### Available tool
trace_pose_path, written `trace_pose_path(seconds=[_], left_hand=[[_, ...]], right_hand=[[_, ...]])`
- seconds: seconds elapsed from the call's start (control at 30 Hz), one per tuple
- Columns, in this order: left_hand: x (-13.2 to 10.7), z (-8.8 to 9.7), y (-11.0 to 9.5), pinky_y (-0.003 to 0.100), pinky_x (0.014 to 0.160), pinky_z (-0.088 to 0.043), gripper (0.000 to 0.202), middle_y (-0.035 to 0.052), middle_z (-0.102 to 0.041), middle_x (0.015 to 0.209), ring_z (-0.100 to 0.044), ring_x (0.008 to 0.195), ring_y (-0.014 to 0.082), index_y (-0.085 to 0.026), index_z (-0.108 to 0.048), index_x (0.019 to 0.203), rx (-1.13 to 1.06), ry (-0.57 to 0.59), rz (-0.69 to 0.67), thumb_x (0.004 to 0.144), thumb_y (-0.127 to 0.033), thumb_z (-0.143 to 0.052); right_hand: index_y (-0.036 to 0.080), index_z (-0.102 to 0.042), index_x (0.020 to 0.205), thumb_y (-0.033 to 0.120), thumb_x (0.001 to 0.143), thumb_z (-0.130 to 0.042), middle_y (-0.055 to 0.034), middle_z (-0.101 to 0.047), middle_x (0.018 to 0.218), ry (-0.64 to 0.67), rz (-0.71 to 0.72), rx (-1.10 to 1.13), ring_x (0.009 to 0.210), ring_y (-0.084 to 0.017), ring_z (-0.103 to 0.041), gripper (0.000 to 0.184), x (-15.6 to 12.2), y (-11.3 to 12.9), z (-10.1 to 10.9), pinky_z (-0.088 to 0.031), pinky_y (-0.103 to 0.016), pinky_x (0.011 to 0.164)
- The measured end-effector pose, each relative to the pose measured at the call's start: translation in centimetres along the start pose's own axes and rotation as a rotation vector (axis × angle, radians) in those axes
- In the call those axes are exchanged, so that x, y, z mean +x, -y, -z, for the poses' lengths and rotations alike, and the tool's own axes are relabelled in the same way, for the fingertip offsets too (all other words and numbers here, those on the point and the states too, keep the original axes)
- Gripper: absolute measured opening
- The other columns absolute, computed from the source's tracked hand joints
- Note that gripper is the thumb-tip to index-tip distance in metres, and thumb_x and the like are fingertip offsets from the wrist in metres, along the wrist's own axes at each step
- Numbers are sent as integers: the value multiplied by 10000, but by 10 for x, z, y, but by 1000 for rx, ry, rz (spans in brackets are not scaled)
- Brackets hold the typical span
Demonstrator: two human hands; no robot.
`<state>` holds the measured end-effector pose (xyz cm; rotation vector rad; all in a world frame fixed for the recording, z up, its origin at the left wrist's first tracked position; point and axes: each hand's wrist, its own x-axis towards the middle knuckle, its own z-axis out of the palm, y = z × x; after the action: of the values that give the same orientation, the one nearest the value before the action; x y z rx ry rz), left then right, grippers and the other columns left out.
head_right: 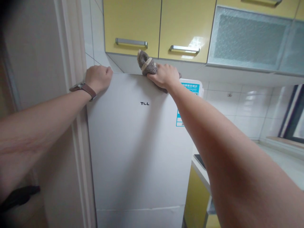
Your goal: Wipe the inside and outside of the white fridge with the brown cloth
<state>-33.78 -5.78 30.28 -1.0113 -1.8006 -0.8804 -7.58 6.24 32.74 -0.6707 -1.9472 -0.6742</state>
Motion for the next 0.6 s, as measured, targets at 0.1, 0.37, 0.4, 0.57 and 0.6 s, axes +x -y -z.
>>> trace_pose_path(seconds=[0.1, 0.37, 0.4, 0.57, 0.6], left_hand=[[0, 1, 0, 440, 1058, -405, 664, 286, -661, 1275, -592, 1260, 363, 28, -686, 1225, 6, 14, -4, 1026, -375, -197], [-1, 3, -1, 457, 1011, -430, 662, 280, -676, 1248, -612, 1216, 360, 9, -697, 1225, 15, 12, -14, 1014, -381, -205], [-1, 3, -1, 460, 1011, -428, 662, 279, -677, 1246, -613, 1212, 360, 8, -698, 1223, 15, 11, -13, 1014, -381, -204], [0, 2, 0, 478, 1036, -411, 646, 273, -684, 1242, -607, 1210, 366, 5, -702, 1205, -15, 8, -17, 1015, -378, -218], [1, 2, 0, 477, 1033, -413, 646, 272, -686, 1240, -606, 1209, 365, 4, -703, 1203, -19, 4, -16, 1015, -383, -220]], right_hand=[[133, -669, 1178, 585, 954, -378, -171, -718, 1096, -10, 7, 5, 1108, -376, -623, 583, -1, -1, -1, -478, -488, 938], [171, -670, 1175, 630, 910, -453, -164, -720, 1064, -79, 20, 8, 1063, -400, -623, 572, 1, -4, -9, -483, -524, 895], [167, -662, 1192, 628, 914, -445, -167, -717, 1075, -84, 15, 1, 1071, -404, -619, 580, 0, -3, -10, -476, -531, 904], [144, -561, 1374, 576, 955, -395, -188, -661, 1255, -100, 36, -48, 1199, -427, -562, 625, -15, 2, -16, -395, -591, 1000], [152, -525, 1423, 566, 962, -390, -187, -627, 1326, -110, 64, -58, 1250, -433, -530, 634, -22, 4, -17, -363, -609, 1031]])
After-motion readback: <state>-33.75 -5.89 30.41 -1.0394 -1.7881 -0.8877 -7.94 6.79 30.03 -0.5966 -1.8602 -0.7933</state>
